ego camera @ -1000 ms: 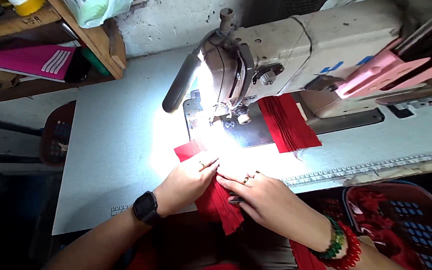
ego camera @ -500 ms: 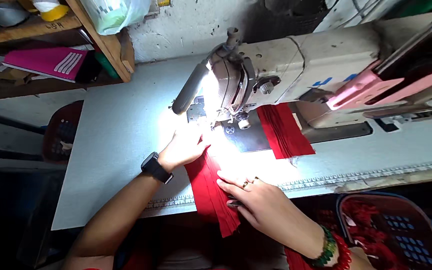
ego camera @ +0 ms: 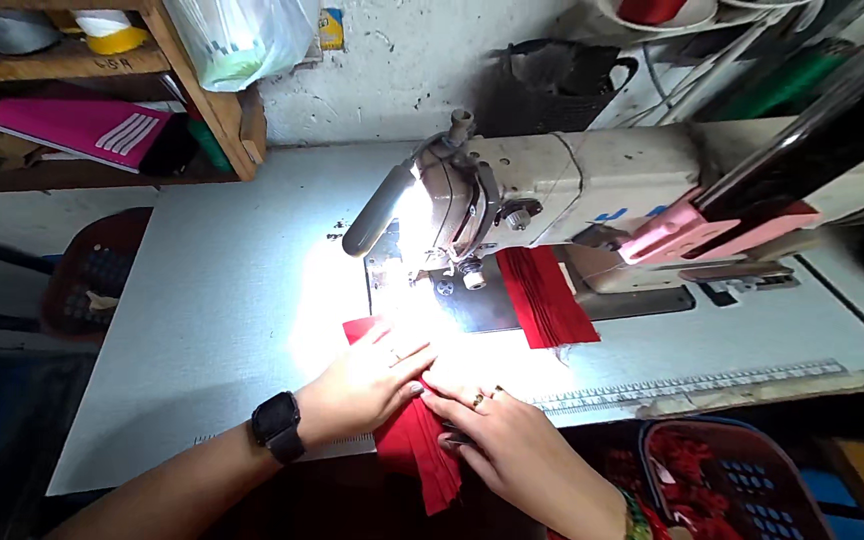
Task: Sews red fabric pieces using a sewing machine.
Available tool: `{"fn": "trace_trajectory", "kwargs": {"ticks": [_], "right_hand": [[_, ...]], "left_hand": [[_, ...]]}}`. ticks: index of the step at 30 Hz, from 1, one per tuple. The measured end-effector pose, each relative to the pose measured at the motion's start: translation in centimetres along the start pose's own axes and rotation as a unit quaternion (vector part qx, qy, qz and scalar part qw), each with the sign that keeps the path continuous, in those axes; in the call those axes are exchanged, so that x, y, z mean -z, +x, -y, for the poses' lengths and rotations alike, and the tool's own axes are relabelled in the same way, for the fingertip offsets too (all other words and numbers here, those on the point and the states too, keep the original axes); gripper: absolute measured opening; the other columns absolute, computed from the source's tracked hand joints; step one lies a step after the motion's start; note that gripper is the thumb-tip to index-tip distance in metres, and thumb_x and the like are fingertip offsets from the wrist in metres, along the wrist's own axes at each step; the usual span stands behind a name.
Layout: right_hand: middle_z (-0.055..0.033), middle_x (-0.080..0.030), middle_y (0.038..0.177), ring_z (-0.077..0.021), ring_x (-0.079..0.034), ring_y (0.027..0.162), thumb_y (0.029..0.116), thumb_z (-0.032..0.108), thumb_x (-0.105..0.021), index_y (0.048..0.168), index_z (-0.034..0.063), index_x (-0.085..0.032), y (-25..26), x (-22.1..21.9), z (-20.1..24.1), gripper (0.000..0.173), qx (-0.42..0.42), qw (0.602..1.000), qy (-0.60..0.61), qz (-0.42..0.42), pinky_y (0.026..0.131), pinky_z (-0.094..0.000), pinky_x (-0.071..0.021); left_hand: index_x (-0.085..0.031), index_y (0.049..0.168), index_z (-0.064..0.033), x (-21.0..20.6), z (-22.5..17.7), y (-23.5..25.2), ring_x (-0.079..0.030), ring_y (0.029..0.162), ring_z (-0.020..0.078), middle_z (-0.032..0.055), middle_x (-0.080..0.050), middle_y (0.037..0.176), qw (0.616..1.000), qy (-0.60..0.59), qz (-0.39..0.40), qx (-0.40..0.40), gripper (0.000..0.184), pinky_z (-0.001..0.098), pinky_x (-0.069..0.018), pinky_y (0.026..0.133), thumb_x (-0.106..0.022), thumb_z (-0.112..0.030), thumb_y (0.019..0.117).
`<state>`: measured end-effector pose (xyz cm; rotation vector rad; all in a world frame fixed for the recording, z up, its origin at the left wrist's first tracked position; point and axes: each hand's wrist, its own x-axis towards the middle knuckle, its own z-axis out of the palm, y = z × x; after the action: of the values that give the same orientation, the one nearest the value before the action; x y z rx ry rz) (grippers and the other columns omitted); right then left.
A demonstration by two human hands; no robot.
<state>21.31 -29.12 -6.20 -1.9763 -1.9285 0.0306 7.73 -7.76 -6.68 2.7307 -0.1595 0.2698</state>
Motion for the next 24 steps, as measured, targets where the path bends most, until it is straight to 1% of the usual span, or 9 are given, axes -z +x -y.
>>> {"fn": "trace_trajectory", "kwargs": {"ticks": [2,5,8,10,12,15,18,22,24], "right_hand": [[0.0071,-0.065,0.141,-0.0181,-0.072,0.105,0.0960,0.035,-0.058,0.133,0.0251,-0.070,0.0,-0.1,0.0,0.040,-0.005,1.000,0.002,0.001,0.076,-0.0394,-0.0587],[0.0069,-0.065,0.140,-0.0186,-0.073,0.102,0.0946,0.033,-0.059,0.132,0.0247,-0.070,-0.1,-0.2,0.2,0.040,-0.007,1.000,0.004,-0.008,0.076,-0.0396,-0.0593],[0.0055,-0.064,0.142,-0.0191,-0.072,0.107,0.0955,0.033,-0.058,0.132,0.0225,-0.070,-0.1,-0.3,0.4,0.039,-0.011,1.000,0.001,-0.007,0.078,-0.0399,-0.0594],[0.0015,-0.068,0.136,-0.0214,-0.073,0.103,0.0943,0.032,-0.060,0.120,0.0191,-0.074,0.0,-0.3,0.7,0.032,-0.012,1.000,0.002,-0.016,0.075,-0.0413,-0.0602],[-0.0013,-0.071,0.129,-0.0226,-0.073,0.101,0.0933,0.032,-0.061,0.113,0.0179,-0.075,0.0,-0.3,0.8,0.028,-0.014,1.000,-0.001,-0.026,0.073,-0.0418,-0.0605],[0.0021,-0.069,0.136,-0.0222,-0.073,0.104,0.0949,0.032,-0.059,0.128,0.0212,-0.073,-0.1,-0.2,0.9,0.037,-0.021,1.000,0.000,-0.019,0.077,-0.0421,-0.0603],[0.0031,-0.068,0.136,-0.0225,-0.074,0.097,0.0937,0.031,-0.060,0.132,0.0224,-0.071,-0.1,-0.4,1.0,0.041,-0.029,0.999,0.006,-0.017,0.071,-0.0420,-0.0600],[0.0031,-0.069,0.135,-0.0229,-0.074,0.097,0.0940,0.032,-0.060,0.131,0.0225,-0.071,-0.1,-0.5,1.1,0.040,-0.039,0.999,0.007,-0.017,0.070,-0.0420,-0.0601],[0.0027,-0.068,0.136,-0.0230,-0.073,0.100,0.0949,0.032,-0.059,0.131,0.0216,-0.071,0.0,-0.6,1.2,0.040,-0.046,0.999,0.006,-0.021,0.072,-0.0424,-0.0603]], "left_hand": [[-0.063,0.139,-0.0169,0.7,2.2,-0.4,-0.057,0.132,0.0228,0.0063,-0.063,0.140,0.992,0.089,-0.033,0.084,0.052,0.0494,-0.0459,0.109,-0.036,-0.047,0.1072],[-0.060,0.142,-0.0095,3.6,4.3,0.2,-0.039,0.148,0.0357,0.0145,-0.049,0.155,0.968,0.136,-0.037,0.207,0.052,0.0618,-0.0290,0.119,-0.035,-0.039,0.1074],[-0.075,0.115,-0.0122,3.3,2.2,1.2,-0.063,0.121,0.0231,0.0080,-0.070,0.126,0.976,0.084,-0.164,0.117,0.032,0.0469,-0.0500,0.102,-0.049,-0.027,0.1047],[-0.075,0.110,-0.0107,2.2,-0.1,1.5,-0.069,0.108,0.0173,0.0056,-0.073,0.115,0.988,0.036,-0.151,0.001,0.025,0.0374,-0.0568,0.093,-0.052,-0.020,0.1036],[-0.073,0.114,-0.0093,0.9,-1.3,1.4,-0.067,0.110,0.0167,0.0056,-0.072,0.117,0.995,0.003,-0.096,-0.041,0.026,0.0341,-0.0536,0.096,-0.051,-0.017,0.1038],[-0.070,0.126,-0.0057,-0.7,-1.2,0.5,-0.062,0.126,0.0192,0.0092,-0.068,0.131,0.996,0.017,-0.084,-0.011,0.032,0.0337,-0.0476,0.109,-0.048,-0.018,0.1059],[-0.061,0.141,-0.0084,-1.2,-1.2,-0.3,-0.047,0.144,0.0205,0.0068,-0.057,0.149,0.993,0.080,-0.069,0.050,0.046,0.0435,-0.0330,0.122,-0.040,-0.032,0.1083],[-0.061,0.142,-0.0174,-0.6,-1.1,-0.3,-0.044,0.146,0.0239,0.0073,-0.054,0.152,0.991,0.094,-0.055,0.075,0.047,0.0521,-0.0293,0.123,-0.038,-0.039,0.1082],[-0.058,0.145,-0.0210,0.0,-0.2,0.1,-0.039,0.149,0.0218,0.0022,-0.050,0.156,0.993,0.083,-0.030,0.072,0.049,0.0542,-0.0289,0.121,-0.037,-0.044,0.1075]]}}
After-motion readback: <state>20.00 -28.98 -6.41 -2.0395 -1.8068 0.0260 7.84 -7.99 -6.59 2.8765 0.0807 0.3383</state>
